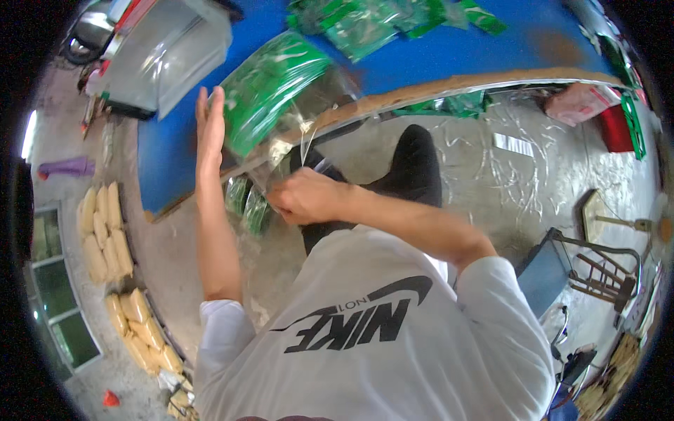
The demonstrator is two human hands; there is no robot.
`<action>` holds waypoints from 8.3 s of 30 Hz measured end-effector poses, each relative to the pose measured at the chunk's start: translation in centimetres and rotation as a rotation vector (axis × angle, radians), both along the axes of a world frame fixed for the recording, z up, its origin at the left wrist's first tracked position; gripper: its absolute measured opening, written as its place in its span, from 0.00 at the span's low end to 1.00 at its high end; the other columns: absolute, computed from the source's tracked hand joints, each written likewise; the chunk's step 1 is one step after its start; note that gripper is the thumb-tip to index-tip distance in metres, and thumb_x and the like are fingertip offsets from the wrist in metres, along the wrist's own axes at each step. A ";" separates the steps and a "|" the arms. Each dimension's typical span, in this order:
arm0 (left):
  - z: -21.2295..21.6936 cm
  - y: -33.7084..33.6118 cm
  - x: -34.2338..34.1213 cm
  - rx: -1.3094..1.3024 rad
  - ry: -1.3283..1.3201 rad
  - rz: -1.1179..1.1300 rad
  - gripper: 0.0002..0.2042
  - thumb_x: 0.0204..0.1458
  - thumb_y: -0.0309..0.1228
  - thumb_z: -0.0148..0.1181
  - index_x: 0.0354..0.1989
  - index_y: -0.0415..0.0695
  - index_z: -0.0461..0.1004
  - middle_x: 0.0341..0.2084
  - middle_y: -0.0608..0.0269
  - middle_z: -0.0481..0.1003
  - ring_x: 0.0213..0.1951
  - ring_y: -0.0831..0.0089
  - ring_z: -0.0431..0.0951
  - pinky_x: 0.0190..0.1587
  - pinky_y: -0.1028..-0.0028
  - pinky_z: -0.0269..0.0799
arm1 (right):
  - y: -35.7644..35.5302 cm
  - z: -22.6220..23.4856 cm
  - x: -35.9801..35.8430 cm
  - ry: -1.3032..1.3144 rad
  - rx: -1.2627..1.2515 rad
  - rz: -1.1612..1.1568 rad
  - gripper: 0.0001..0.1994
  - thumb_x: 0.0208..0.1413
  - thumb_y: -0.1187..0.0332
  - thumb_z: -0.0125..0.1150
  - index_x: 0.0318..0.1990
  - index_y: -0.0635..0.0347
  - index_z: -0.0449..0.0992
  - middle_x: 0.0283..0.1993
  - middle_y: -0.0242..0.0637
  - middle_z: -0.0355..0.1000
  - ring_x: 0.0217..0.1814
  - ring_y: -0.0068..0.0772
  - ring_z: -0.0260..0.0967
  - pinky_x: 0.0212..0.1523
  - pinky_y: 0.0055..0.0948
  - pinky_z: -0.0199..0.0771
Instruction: Sort and pack green plastic bags into a larger container.
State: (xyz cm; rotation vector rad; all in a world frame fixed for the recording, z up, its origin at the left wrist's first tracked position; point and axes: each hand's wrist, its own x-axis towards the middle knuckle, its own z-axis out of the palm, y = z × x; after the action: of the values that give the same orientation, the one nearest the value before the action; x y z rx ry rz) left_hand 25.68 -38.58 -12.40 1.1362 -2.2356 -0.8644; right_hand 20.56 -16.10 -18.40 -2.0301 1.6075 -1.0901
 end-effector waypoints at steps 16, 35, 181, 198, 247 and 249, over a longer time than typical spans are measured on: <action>-1.3 2.7 -5.3 -0.885 -0.402 -0.883 0.32 0.63 0.53 0.47 0.73 0.54 0.55 0.73 0.59 0.51 0.73 0.48 0.47 0.72 0.46 0.38 | 48.4 -23.6 -14.7 -1.832 -0.588 -1.523 0.12 0.65 0.62 0.48 0.28 0.52 0.66 0.20 0.25 0.56 0.20 0.24 0.53 0.22 0.27 0.56; -7.4 5.5 11.0 -0.694 0.195 -0.178 0.12 0.53 0.17 0.60 0.45 0.40 0.81 0.46 0.53 0.77 0.48 0.57 0.78 0.51 0.62 0.73 | 5.8 -0.4 -16.2 0.379 -0.261 -0.392 0.18 0.47 0.79 0.63 0.48 0.58 0.77 0.55 0.38 0.72 0.56 0.45 0.69 0.54 0.41 0.71; -7.9 7.8 11.6 0.884 0.774 0.114 0.37 0.59 0.54 0.59 0.63 0.32 0.60 0.55 0.57 0.70 0.58 0.70 0.67 0.63 0.68 0.58 | -6.9 1.9 -8.0 -0.390 -0.040 -0.923 0.36 0.57 0.41 0.59 0.55 0.70 0.68 0.42 0.60 0.76 0.48 0.62 0.74 0.50 0.48 0.71; -32.0 9.4 33.6 1.430 0.996 0.552 0.36 0.59 0.56 0.52 0.67 0.41 0.58 0.64 0.50 0.63 0.63 0.54 0.66 0.62 0.56 0.67 | 1.9 11.1 1.4 -0.588 -0.059 0.028 0.11 0.67 0.72 0.48 0.49 0.66 0.77 0.25 0.33 0.67 0.22 0.22 0.63 0.32 0.19 0.67; -10.5 11.6 5.4 1.189 0.814 0.053 0.18 0.56 0.24 0.65 0.55 0.40 0.71 0.50 0.64 0.76 0.49 0.72 0.77 0.51 0.68 0.75 | 0.9 -0.2 -11.0 0.518 -0.095 -0.442 0.26 0.63 0.52 0.53 0.61 0.61 0.70 0.67 0.45 0.65 0.74 0.54 0.52 0.72 0.59 0.45; -10.8 11.9 5.1 1.200 0.838 -0.012 0.19 0.56 0.24 0.65 0.56 0.41 0.71 0.50 0.64 0.75 0.50 0.72 0.77 0.52 0.69 0.74 | 0.6 -0.9 -10.8 0.517 -0.126 -0.262 0.26 0.63 0.51 0.53 0.61 0.61 0.71 0.67 0.45 0.65 0.75 0.54 0.51 0.72 0.59 0.45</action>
State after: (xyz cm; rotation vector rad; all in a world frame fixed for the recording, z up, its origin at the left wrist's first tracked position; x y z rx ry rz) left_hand 30.77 -26.67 -23.16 0.8555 -0.9315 -2.2810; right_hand 9.80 -15.50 -19.25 -2.3722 2.1514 -0.7973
